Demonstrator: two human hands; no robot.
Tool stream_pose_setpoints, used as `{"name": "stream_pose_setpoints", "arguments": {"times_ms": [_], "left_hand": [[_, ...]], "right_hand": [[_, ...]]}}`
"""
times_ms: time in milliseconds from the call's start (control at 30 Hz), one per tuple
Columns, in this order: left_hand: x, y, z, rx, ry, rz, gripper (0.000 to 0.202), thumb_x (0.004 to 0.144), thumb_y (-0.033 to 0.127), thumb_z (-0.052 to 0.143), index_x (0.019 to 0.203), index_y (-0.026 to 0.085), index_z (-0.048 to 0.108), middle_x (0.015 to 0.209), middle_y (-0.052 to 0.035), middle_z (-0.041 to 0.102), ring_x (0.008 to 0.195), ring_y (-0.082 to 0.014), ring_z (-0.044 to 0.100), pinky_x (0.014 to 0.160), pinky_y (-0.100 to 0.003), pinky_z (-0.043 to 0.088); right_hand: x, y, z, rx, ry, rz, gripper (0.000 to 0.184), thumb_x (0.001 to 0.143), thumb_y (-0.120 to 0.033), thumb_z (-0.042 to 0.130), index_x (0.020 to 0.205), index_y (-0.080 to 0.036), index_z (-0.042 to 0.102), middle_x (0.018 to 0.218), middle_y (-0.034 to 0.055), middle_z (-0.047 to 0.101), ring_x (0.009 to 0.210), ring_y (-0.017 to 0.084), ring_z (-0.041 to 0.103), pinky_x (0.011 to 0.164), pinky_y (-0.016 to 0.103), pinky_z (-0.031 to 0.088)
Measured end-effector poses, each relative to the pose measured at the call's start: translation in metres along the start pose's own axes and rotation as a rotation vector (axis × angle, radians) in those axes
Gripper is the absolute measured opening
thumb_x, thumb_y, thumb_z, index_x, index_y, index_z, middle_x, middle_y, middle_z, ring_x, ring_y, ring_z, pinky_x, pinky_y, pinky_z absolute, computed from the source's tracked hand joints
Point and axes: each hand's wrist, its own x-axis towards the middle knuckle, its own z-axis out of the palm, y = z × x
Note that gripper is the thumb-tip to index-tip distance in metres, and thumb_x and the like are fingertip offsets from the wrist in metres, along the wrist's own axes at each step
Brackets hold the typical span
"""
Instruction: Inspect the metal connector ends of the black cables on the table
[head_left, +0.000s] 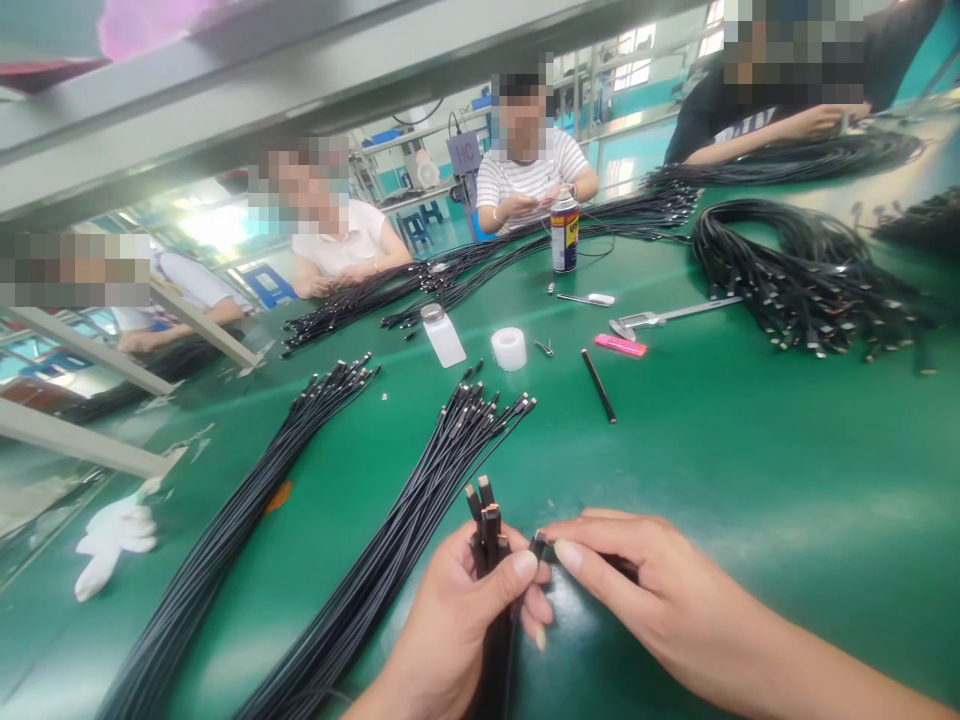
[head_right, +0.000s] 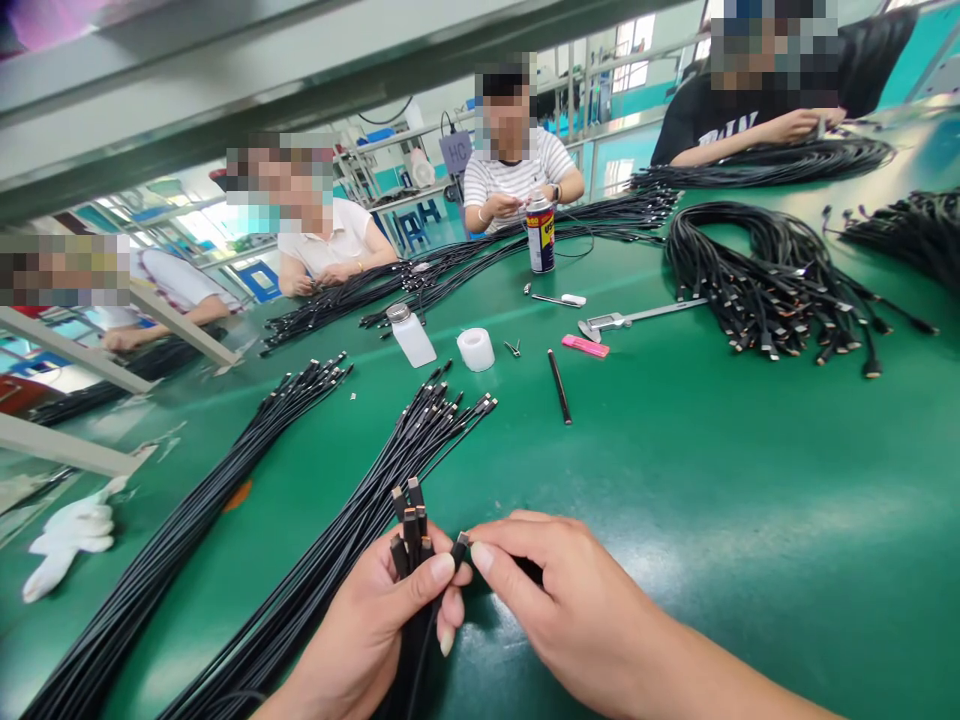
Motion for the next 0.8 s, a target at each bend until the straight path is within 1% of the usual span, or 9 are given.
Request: {"name": "stream_pose_setpoints", "arguments": {"times_ms": [67, 133, 200, 300, 500, 700, 800], "left_hand": [[-0.0003, -0.0004, -0.0004, -0.003, 0.001, 0.0, 0.027, 0.08, 0.031, 0.077, 0.079, 0.011, 0.059, 0.067, -0.0047, 0.065, 0.054, -0.0121, 0.058, 0.051, -0.023, 0.05], [-0.0005, -0.0008, -0.0009, -0.004, -0.006, 0.0, 0.027, 0.08, 0.031, 0.077, 0.081, 0.011, 0.06, 0.068, -0.005, 0.065, 0.055, -0.0126, 0.059, 0.051, -0.023, 0.05], [-0.0004, -0.0009, -0.0012, -0.003, -0.013, -0.003, 0.026, 0.081, 0.031, 0.076, 0.082, 0.012, 0.06, 0.066, -0.0047, 0.065, 0.055, -0.0126, 0.059, 0.052, -0.023, 0.05], [0.0, -0.0009, -0.001, -0.009, -0.013, -0.01, 0.026, 0.082, 0.031, 0.076, 0.081, 0.012, 0.058, 0.061, -0.0037, 0.064, 0.054, -0.0126, 0.058, 0.052, -0.023, 0.049], [0.0001, -0.0007, -0.0003, -0.003, -0.002, -0.021, 0.03, 0.078, 0.033, 0.079, 0.081, 0.013, 0.057, 0.06, -0.004, 0.064, 0.053, -0.0125, 0.057, 0.052, -0.023, 0.049], [0.0, -0.0014, -0.0004, 0.003, 0.005, -0.017, 0.03, 0.078, 0.033, 0.079, 0.081, 0.013, 0.057, 0.061, -0.004, 0.064, 0.053, -0.0126, 0.057, 0.051, -0.023, 0.049], [-0.0001, -0.0021, -0.0006, -0.003, 0.007, -0.018, 0.031, 0.077, 0.033, 0.08, 0.081, 0.013, 0.057, 0.06, -0.0037, 0.064, 0.053, -0.013, 0.058, 0.051, -0.023, 0.049]], "right_hand": [[-0.0011, -0.0014, 0.0004, -0.001, -0.011, -0.007, 0.032, 0.104, -0.028, 0.041, 0.11, -0.033, 0.072, 0.1, -0.0038, 0.073, 0.091, 0.015, 0.064, 0.085, 0.025, 0.045], [-0.0018, -0.0023, 0.0009, -0.003, -0.015, -0.009, 0.031, 0.104, -0.028, 0.042, 0.115, -0.035, 0.071, 0.107, -0.0044, 0.072, 0.094, 0.014, 0.064, 0.086, 0.024, 0.045], [-0.0016, -0.0027, 0.0011, 0.008, -0.032, -0.017, 0.031, 0.104, -0.028, 0.043, 0.111, -0.036, 0.072, 0.111, -0.0055, 0.071, 0.094, 0.013, 0.063, 0.087, 0.023, 0.044], [-0.0006, -0.0028, 0.001, 0.015, -0.043, -0.023, 0.031, 0.104, -0.029, 0.044, 0.107, -0.036, 0.074, 0.111, -0.0066, 0.071, 0.093, 0.013, 0.063, 0.087, 0.022, 0.044], [0.0002, -0.0012, 0.0008, -0.019, -0.043, -0.014, 0.034, 0.105, -0.029, 0.04, 0.111, -0.037, 0.073, 0.107, -0.006, 0.072, 0.089, 0.014, 0.063, 0.084, 0.026, 0.045], [-0.0013, -0.0021, 0.0017, -0.007, -0.053, -0.019, 0.035, 0.105, -0.029, 0.039, 0.11, -0.036, 0.073, 0.11, -0.0053, 0.071, 0.089, 0.015, 0.062, 0.088, 0.027, 0.045], [-0.0017, -0.0013, 0.0021, -0.02, -0.05, -0.018, 0.035, 0.105, -0.03, 0.039, 0.107, -0.035, 0.074, 0.103, -0.0045, 0.072, 0.089, 0.015, 0.062, 0.085, 0.026, 0.045]]}}
